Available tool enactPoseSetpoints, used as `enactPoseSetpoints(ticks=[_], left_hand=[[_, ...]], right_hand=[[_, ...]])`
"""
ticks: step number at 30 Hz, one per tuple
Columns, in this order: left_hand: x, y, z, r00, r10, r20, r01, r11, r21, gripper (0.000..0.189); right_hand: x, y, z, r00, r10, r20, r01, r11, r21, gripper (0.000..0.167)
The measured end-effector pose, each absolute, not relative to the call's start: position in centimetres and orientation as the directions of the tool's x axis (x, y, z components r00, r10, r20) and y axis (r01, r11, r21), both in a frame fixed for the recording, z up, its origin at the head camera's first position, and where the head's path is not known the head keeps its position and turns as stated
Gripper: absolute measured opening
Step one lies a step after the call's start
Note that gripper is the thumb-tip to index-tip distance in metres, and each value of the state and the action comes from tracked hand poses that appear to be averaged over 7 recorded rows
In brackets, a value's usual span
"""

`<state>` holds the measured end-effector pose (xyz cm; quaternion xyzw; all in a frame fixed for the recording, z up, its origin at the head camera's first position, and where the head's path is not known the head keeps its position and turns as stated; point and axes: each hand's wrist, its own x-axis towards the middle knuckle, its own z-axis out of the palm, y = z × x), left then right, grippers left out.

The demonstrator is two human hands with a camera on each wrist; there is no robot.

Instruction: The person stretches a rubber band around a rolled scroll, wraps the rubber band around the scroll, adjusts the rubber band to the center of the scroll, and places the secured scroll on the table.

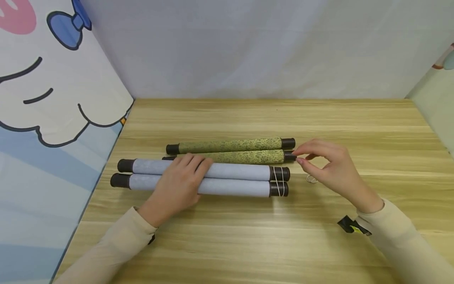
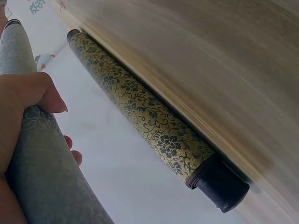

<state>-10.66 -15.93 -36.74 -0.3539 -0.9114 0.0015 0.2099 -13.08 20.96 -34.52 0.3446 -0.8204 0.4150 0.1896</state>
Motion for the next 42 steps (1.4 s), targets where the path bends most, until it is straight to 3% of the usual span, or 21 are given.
enactPoseSetpoints(ticks=[22,24,27,30,32,38,40,42], left_hand=[[-10.9,-15.9,-36.9,-0.685,0.642,0.344,0.626,0.761,-0.173,0.084],[-10.9,-15.8,-36.8,-0.687,0.642,0.341,0.626,0.761,-0.17,0.085],[-10.9,-15.8,-36.8,-0.691,0.642,0.332,0.628,0.761,-0.164,0.086],[-11.0,-15.8,-36.8,-0.691,0.644,0.327,0.632,0.759,-0.159,0.085],[-10.9,-15.8,-36.7,-0.688,0.648,0.327,0.637,0.755,-0.156,0.082],[-10.8,-15.7,-36.8,-0.665,0.691,0.283,0.679,0.717,-0.158,0.081],[-10.7,-15.8,-36.9,-0.668,0.695,0.266,0.684,0.715,-0.149,0.084],[-10.6,-15.8,-36.9,-0.668,0.697,0.262,0.685,0.713,-0.149,0.082]], right_hand=[[-13.1,21.1,-34.8,-0.661,-0.448,0.602,-0.751,0.396,-0.529,0.04],[-13.3,21.1,-34.9,-0.615,-0.482,0.624,-0.788,0.339,-0.514,0.035],[-13.6,20.8,-35.1,-0.499,-0.579,0.645,-0.862,0.254,-0.438,0.019],[-13.6,20.3,-35.2,-0.397,-0.683,0.613,-0.908,0.194,-0.372,0.026],[-13.3,20.0,-35.3,-0.383,-0.727,0.57,-0.913,0.204,-0.353,0.029],[-12.5,19.1,-35.9,-0.415,-0.783,0.464,-0.908,0.327,-0.261,0.011],[-12.3,19.0,-36.4,-0.47,-0.748,0.468,-0.881,0.37,-0.293,0.003],[-12.2,18.8,-36.9,-0.556,-0.671,0.49,-0.83,0.42,-0.366,0.011]])
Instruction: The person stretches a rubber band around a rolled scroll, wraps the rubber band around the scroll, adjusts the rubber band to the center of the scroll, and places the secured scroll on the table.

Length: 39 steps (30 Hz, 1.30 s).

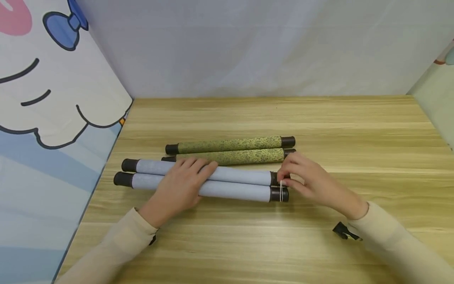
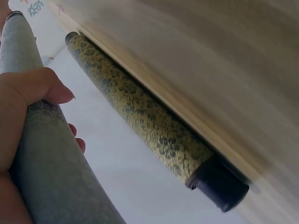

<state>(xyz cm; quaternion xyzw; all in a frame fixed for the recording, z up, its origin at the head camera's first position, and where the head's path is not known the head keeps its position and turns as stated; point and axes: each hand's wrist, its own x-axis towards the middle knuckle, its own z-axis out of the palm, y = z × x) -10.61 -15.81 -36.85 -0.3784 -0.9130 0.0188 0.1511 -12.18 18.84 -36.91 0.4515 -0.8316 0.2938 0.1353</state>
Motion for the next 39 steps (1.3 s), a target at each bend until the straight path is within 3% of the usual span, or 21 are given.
enactPoseSetpoints(ticks=[2,5,9,12,17,21,25,29,34,36,39], left_hand=[[-10.6,-15.8,-36.8,-0.655,0.709,0.262,0.695,0.701,-0.16,0.08],[-10.6,-15.7,-36.6,-0.606,0.751,0.263,0.733,0.655,-0.183,0.076],[-10.4,-15.4,-36.5,-0.555,0.788,0.268,0.772,0.607,-0.187,0.074],[-10.2,-15.1,-36.5,-0.542,0.793,0.28,0.78,0.598,-0.184,0.072],[-9.9,-14.7,-36.9,-0.521,0.8,0.297,0.788,0.585,-0.192,0.066],[-9.9,-14.5,-37.1,-0.522,0.802,0.289,0.793,0.582,-0.181,0.063],[-9.9,-14.5,-37.0,-0.556,0.783,0.28,0.78,0.608,-0.151,0.074],[-10.0,-14.7,-36.9,-0.564,0.775,0.285,0.778,0.614,-0.131,0.077],[-9.9,-13.9,-37.0,-0.563,0.782,0.267,0.791,0.604,-0.101,0.077],[-9.8,-13.8,-37.1,-0.592,0.766,0.251,0.773,0.628,-0.094,0.079],[-9.8,-14.1,-37.1,-0.651,0.721,0.236,0.723,0.684,-0.097,0.08]], right_hand=[[-12.1,18.7,-37.4,-0.643,-0.575,0.506,-0.765,0.467,-0.442,0.021],[-12.0,18.3,-37.7,-0.767,-0.442,0.465,-0.641,0.531,-0.554,0.02],[-12.0,17.4,-37.3,-0.922,-0.3,0.244,-0.369,0.497,-0.785,0.007],[-12.2,16.8,-36.9,-0.967,-0.248,0.057,-0.155,0.396,-0.905,0.006],[-12.2,16.3,-36.7,-0.919,-0.385,-0.08,-0.024,0.258,-0.966,0.011],[-11.9,16.0,-36.5,-0.806,-0.59,-0.037,-0.156,0.272,-0.949,0.013],[-11.7,16.0,-36.2,-0.744,-0.668,0.008,-0.311,0.336,-0.889,0.011],[-11.7,16.3,-35.9,-0.714,-0.699,-0.038,-0.31,0.364,-0.878,0.017],[-12.0,16.7,-35.7,-0.651,-0.759,0.024,-0.32,0.245,-0.915,0.04],[-12.2,17.1,-35.3,-0.669,-0.737,0.095,-0.333,0.182,-0.925,0.042],[-12.0,17.8,-34.6,-0.776,-0.6,0.196,-0.405,0.235,-0.884,0.029]])
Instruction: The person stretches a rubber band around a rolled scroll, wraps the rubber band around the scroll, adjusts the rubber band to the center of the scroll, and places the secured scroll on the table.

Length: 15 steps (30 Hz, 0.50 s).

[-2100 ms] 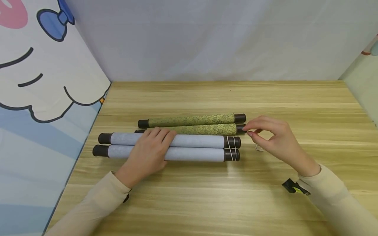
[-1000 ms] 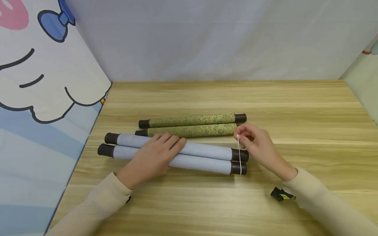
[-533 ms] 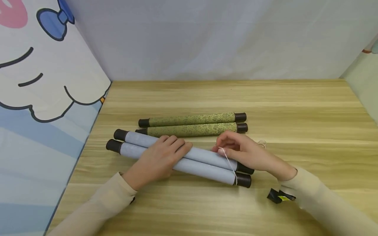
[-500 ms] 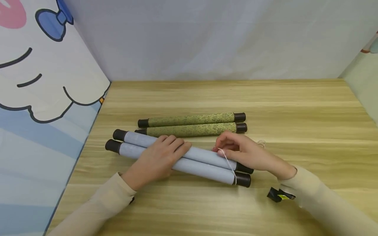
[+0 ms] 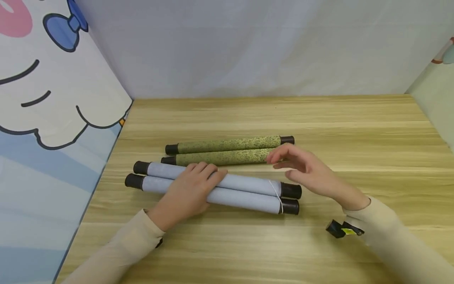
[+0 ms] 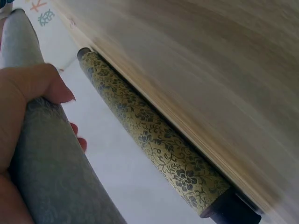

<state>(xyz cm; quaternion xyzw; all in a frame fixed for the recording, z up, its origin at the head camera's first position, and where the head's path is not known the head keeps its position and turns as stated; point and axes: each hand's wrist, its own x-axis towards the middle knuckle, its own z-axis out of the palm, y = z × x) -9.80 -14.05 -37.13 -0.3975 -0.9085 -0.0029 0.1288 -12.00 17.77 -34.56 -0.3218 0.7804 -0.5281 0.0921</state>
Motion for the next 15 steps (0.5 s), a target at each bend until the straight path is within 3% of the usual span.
enactPoseSetpoints(ticks=[3,5,11,15], left_hand=[[-9.8,-14.3,-37.1,-0.699,0.669,0.253,0.669,0.737,-0.097,0.081],[-9.9,-14.4,-37.0,-0.716,0.638,0.283,0.641,0.762,-0.095,0.082],[-10.1,-14.1,-36.9,-0.709,0.609,0.356,0.604,0.785,-0.139,0.08],[-10.0,-13.6,-37.1,-0.702,0.606,0.375,0.591,0.789,-0.17,0.08]], right_hand=[[-11.3,18.0,-34.2,-0.872,-0.409,0.267,-0.447,0.447,-0.775,0.013],[-10.6,17.6,-34.1,-0.894,-0.342,0.291,-0.446,0.599,-0.666,0.005],[-9.1,15.9,-34.3,-0.875,-0.38,0.301,-0.472,0.806,-0.356,0.015],[-8.9,15.3,-34.5,-0.864,-0.389,0.32,-0.477,0.837,-0.269,0.012]])
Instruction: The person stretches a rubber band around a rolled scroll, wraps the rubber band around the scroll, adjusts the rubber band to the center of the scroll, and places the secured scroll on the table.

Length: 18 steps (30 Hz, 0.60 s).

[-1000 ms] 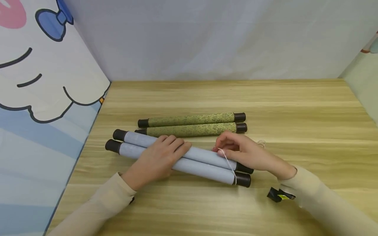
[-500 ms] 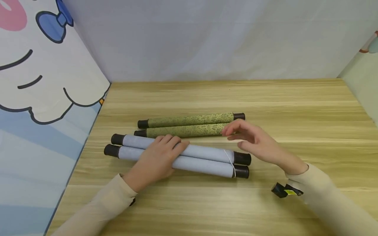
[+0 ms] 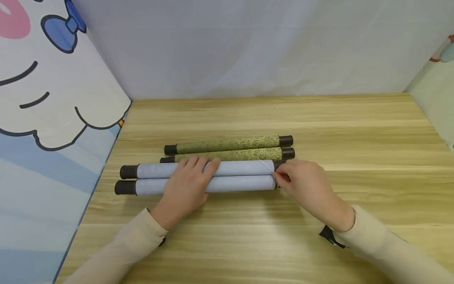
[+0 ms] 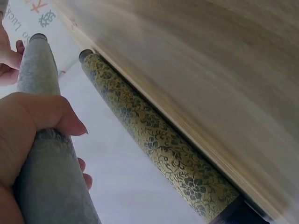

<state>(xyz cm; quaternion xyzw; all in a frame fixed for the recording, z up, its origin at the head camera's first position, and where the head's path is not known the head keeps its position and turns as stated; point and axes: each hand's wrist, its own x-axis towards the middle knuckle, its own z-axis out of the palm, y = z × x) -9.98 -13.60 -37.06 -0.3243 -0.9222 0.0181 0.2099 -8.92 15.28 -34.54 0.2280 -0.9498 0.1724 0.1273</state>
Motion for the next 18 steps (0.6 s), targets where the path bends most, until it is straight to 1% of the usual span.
enactPoseSetpoints(ticks=[2,3,5,7,8,10,12,15,16,18], left_hand=[[-9.9,-13.4,-37.2,-0.708,0.594,0.382,0.582,0.797,-0.161,0.082],[-9.8,-13.4,-37.2,-0.713,0.585,0.387,0.578,0.803,-0.149,0.082],[-9.8,-13.3,-37.4,-0.729,0.555,0.4,0.561,0.82,-0.115,0.079],[-9.7,-13.3,-37.4,-0.745,0.52,0.418,0.543,0.836,-0.073,0.075],[-9.8,-13.2,-37.3,-0.752,0.504,0.424,0.535,0.843,-0.055,0.074],[-9.8,-13.2,-37.2,-0.765,0.477,0.432,0.517,0.855,-0.029,0.072],[-9.9,-13.3,-36.9,-0.782,0.452,0.43,0.498,0.867,-0.007,0.074],[-10.1,-13.3,-36.5,-0.798,0.42,0.432,0.478,0.878,0.03,0.077],[-10.1,-13.3,-36.3,-0.8,0.412,0.436,0.476,0.879,0.044,0.078],[-10.2,-13.3,-36.1,-0.796,0.408,0.447,0.484,0.873,0.065,0.077]], right_hand=[[-9.0,15.2,-34.8,-0.854,-0.385,0.351,-0.487,0.829,-0.274,0.012],[-8.9,15.3,-34.9,-0.853,-0.368,0.37,-0.488,0.815,-0.313,0.011],[-8.8,15.5,-35.1,-0.871,-0.298,0.39,-0.465,0.755,-0.462,0.013],[-8.5,15.7,-35.3,-0.893,-0.229,0.388,-0.438,0.643,-0.629,0.016],[-8.3,15.7,-35.5,-0.907,-0.209,0.367,-0.418,0.569,-0.708,0.016],[-7.7,15.7,-35.9,-0.938,-0.201,0.283,-0.344,0.431,-0.834,0.013],[-7.2,15.4,-36.4,-0.953,-0.248,0.174,-0.253,0.339,-0.906,0.008],[-6.6,15.0,-37.4,-0.936,-0.352,-0.016,-0.06,0.204,-0.977,0.018],[-6.5,14.9,-37.7,-0.921,-0.383,-0.071,0.012,0.155,-0.988,0.023],[-6.5,14.8,-38.1,-0.881,-0.451,-0.141,0.126,0.062,-0.99,0.034]])
